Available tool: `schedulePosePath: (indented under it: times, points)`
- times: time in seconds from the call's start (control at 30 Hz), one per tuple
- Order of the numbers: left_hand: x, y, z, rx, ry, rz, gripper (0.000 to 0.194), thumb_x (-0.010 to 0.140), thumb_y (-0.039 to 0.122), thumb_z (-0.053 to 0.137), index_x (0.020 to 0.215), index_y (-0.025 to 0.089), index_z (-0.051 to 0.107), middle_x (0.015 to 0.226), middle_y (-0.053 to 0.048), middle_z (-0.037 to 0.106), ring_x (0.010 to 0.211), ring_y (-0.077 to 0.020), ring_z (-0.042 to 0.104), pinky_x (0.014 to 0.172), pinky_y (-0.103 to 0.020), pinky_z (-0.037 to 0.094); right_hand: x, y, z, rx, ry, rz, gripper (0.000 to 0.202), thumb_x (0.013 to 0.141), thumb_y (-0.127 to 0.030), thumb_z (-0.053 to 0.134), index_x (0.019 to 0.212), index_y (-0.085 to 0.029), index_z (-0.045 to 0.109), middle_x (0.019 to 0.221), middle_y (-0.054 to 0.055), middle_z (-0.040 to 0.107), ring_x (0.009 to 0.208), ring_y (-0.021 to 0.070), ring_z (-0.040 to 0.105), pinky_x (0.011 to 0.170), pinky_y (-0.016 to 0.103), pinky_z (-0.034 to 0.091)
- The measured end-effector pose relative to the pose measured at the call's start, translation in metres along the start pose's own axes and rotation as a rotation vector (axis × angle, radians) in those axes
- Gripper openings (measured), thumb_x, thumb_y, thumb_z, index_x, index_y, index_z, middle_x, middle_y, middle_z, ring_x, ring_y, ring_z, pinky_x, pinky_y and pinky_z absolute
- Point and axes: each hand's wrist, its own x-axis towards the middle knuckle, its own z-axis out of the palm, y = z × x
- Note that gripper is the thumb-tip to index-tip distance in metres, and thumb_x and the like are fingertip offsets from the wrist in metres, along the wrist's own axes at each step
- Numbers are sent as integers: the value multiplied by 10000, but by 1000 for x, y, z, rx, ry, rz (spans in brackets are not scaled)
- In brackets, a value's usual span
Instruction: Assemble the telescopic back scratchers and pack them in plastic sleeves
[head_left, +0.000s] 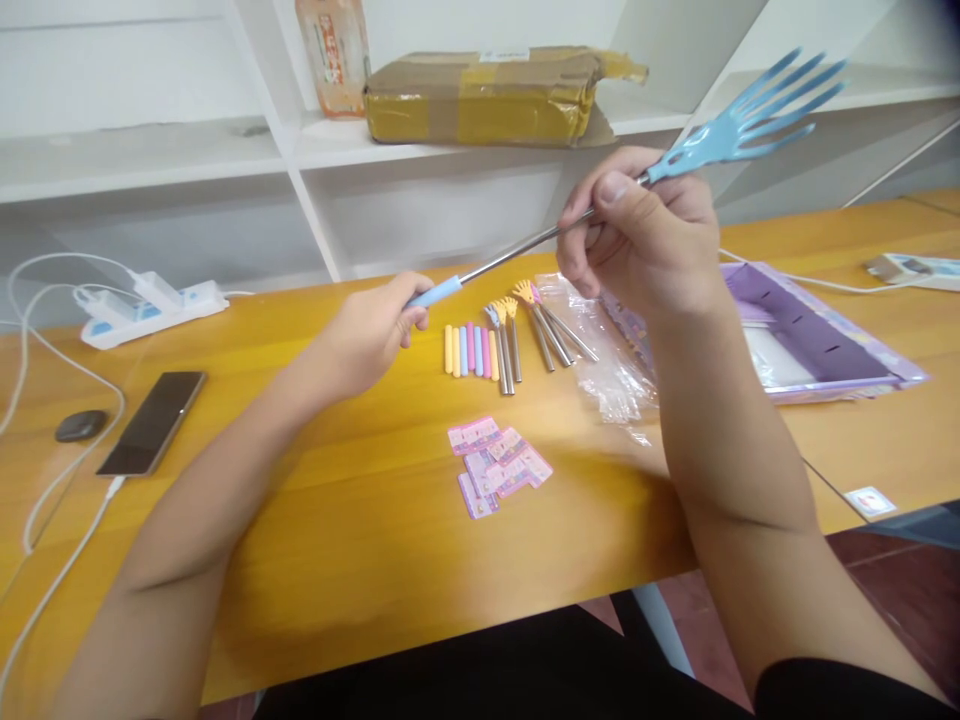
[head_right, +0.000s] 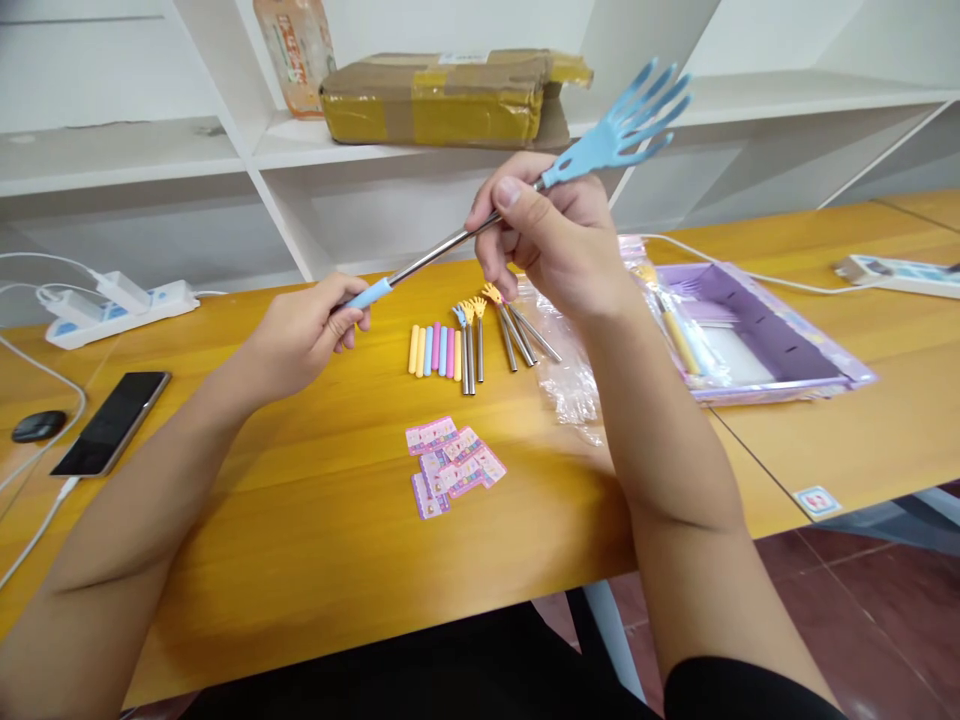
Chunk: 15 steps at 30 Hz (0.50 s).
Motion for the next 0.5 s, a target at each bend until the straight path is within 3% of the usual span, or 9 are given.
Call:
schedulePosePath:
  times: [0.07, 0.17, 0.27, 0.4, 0.5]
  points:
    - [1, -4, -2, 33, -4, -6, 201, 1122, 313, 419, 1194, 245, 594, 930, -23, 719, 745, -154, 641, 729, -296, 520, -1, -5, -4, -73, -7, 32, 422, 890, -666, 731, 834, -249, 712, 629, 19, 608, 474, 171, 506, 452, 346, 356]
    - [3, -9, -5, 95, -6, -5, 224, 1124, 366, 424, 1175, 242, 603, 894, -30, 694, 757, -178, 620, 727, -308, 507, 0, -9, -8, -159, 180, -12, 477, 891, -736, 636, 776, -274, 663, 733, 54, 605, 546, 200, 493, 468, 379, 339]
    - [4, -10, -5, 148, 24, 13, 283, 1128, 410, 416, 1185, 240, 635, 901, -36, 692, 798, -198, 629, 771, -325, 511, 1, -6, -5, -148, 334, -59, 430, 893, -653, 638, 700, -281, 544, 808, 53, 579, 554, 183, 431, 470, 372, 314]
    - [5, -10, -2, 210, 95, 103, 357, 1140, 395, 384, 1248, 229, 681, 944, -48, 708, 900, -214, 665, 865, -336, 514, 4, 1, 3, -53, 272, -72, 452, 884, -618, 698, 673, -262, 516, 755, 33, 523, 520, 141, 395, 446, 345, 299]
    - [5, -10, -1, 221, 127, 150, 388, 1145, 403, 385, 1281, 222, 700, 927, -45, 711, 894, -211, 671, 849, -323, 508, 9, 6, 5, 23, 273, -133, 451, 863, -611, 720, 647, -257, 543, 649, 8, 460, 461, 123, 361, 390, 318, 244]
